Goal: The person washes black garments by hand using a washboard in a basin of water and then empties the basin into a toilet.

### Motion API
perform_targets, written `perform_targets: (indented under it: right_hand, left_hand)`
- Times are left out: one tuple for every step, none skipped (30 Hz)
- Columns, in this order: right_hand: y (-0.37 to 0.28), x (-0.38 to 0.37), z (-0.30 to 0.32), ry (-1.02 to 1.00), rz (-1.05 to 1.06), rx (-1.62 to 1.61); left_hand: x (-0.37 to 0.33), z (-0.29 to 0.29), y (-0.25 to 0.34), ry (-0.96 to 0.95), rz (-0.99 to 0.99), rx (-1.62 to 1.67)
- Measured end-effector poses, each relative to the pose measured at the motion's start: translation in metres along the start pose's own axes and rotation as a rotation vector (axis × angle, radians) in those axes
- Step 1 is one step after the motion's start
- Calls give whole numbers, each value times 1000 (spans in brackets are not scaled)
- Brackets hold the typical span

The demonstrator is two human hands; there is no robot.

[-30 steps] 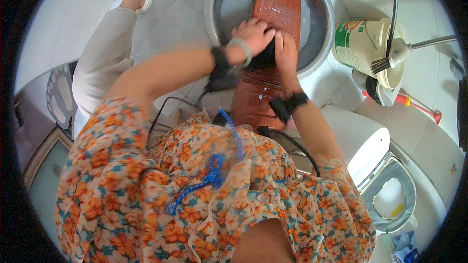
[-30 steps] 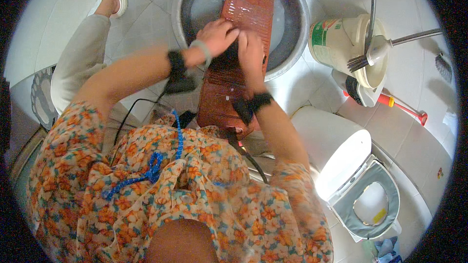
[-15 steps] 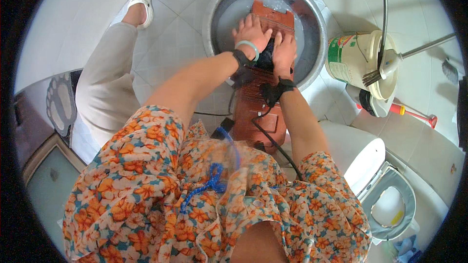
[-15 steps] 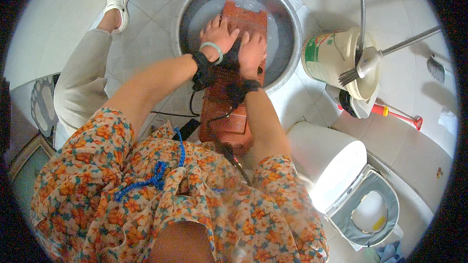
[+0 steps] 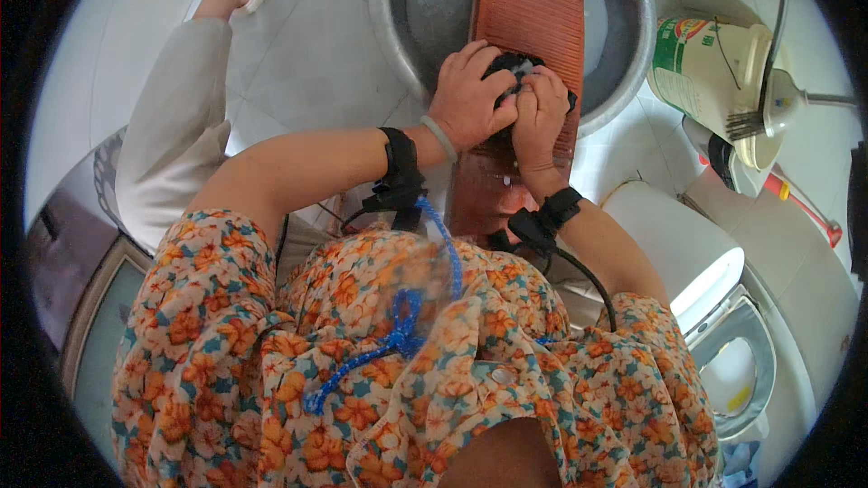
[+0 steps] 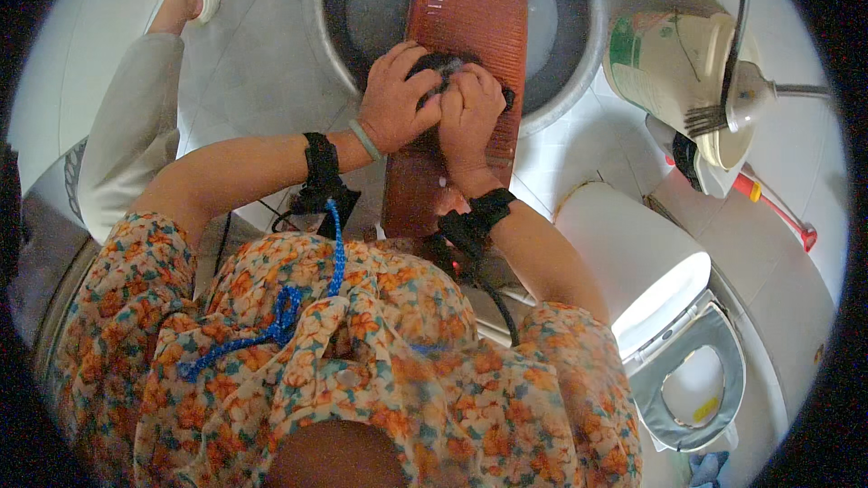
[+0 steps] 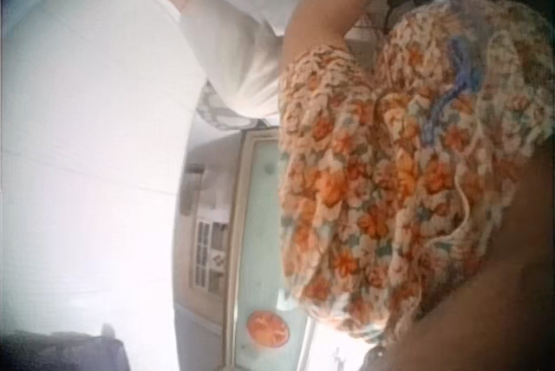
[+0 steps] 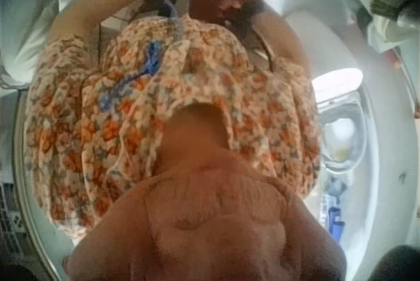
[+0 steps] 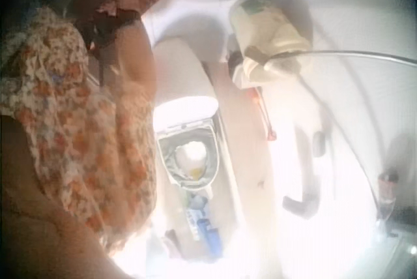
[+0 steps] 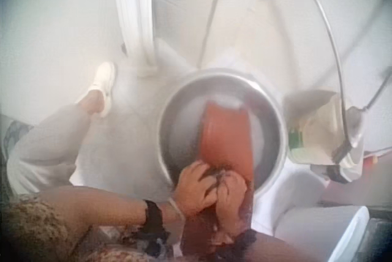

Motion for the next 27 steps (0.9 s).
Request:
perform_targets:
  right_hand:
    - [5, -5, 1, -41, 24, 0]
    - [7, -12, 2, -81, 51, 4]
    - [10, -17, 1, -46, 70, 15]
    - [13, -22, 3, -49, 65, 14]
    - [17, -27, 7, -146, 34, -3]
    - [20, -32, 8, -242, 2, -21]
    - [22, -37, 9, -243, 2, -19]
    - [22, -42, 11, -255, 42, -51]
    - [23, -46, 12, -267, 82, -83]
    - [26, -50, 14, -267, 83, -78]
    - [28, -56, 15, -297, 82, -128]
    - [29, -61, 17, -327, 80, -178]
    - [30, -64, 19, -325, 86, -172]
    - [27, -69, 22, -358, 66, -230]
    - [25, -72, 24, -393, 45, -287]
    - [25, -73, 24, -391, 57, -280]
    - [29, -74, 24, -383, 47, -319]
    - [31, -76, 23, -375, 43, -360]
    - [33, -79, 20, -371, 64, -350]
    - [37, -80, 16, -328, 20, -401]
    - [42, -79, 16, -274, -27, -448]
    - [45, -75, 18, -260, -15, -434]
    - [47, -74, 19, -257, -16, -319]
    - [44, -78, 21, -258, -16, -210]
    - [37, -85, 31, -220, 272, 0]
    - [38, -78, 33, -213, 282, 3]
    - [46, -69, 33, -130, 129, 107]
  left_hand:
    - [-6, 0, -3, 7, -46, -2]
    - [-13, 0, -5, 20, -95, -2]
    - [-21, 1, -9, 15, -92, 1]
    - [-28, 2, -13, 2, -146, 12]
    - [-34, 2, -16, -8, -201, 21]
    - [-39, 3, -19, -7, -200, 22]
    - [-43, 3, -21, -27, -223, 27]
    - [-47, 2, -23, -42, -251, 32]
    - [-51, 1, -25, -39, -254, 35]
    - [-55, 1, -28, -60, -271, 53]
    - [-60, 0, -31, -77, -290, 67]
    - [-65, 0, -34, -70, -295, 66]
    - [-69, -1, -36, -102, -309, 102]
    - [-73, -1, -38, -128, -325, 135]
    - [-75, 0, -40, -116, -330, 130]
    - [-78, 0, -42, -157, -319, 163]
    - [-81, 1, -43, -196, -315, 196]
    - [-85, 3, -46, -178, -324, 186]
    - [-90, 5, -49, -249, -296, 181]
    - [-91, 5, -50, -322, -267, 179]
    - [-94, 6, -47, -312, -221, 242]
    - [-93, 8, -42, -302, -242, 238]
    - [-93, 7, -44, -316, -210, 213]
    - [-91, 8, -45, -328, -168, 186]
    - [-90, 10, -45, -303, -164, 190]
    - [-87, 12, -43, -295, -170, 183]
    - [-87, 15, -41, -307, -133, 211]
Point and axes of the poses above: each hand's wrist, its own x-axis away from the middle knuckle, its own z-axis out of the back of the hand, y = z × x, the point moved 2 cm from there along -x, towards the middle knuckle, and after that the axes turned 14 degrees about -y, right-handed, at the moved point
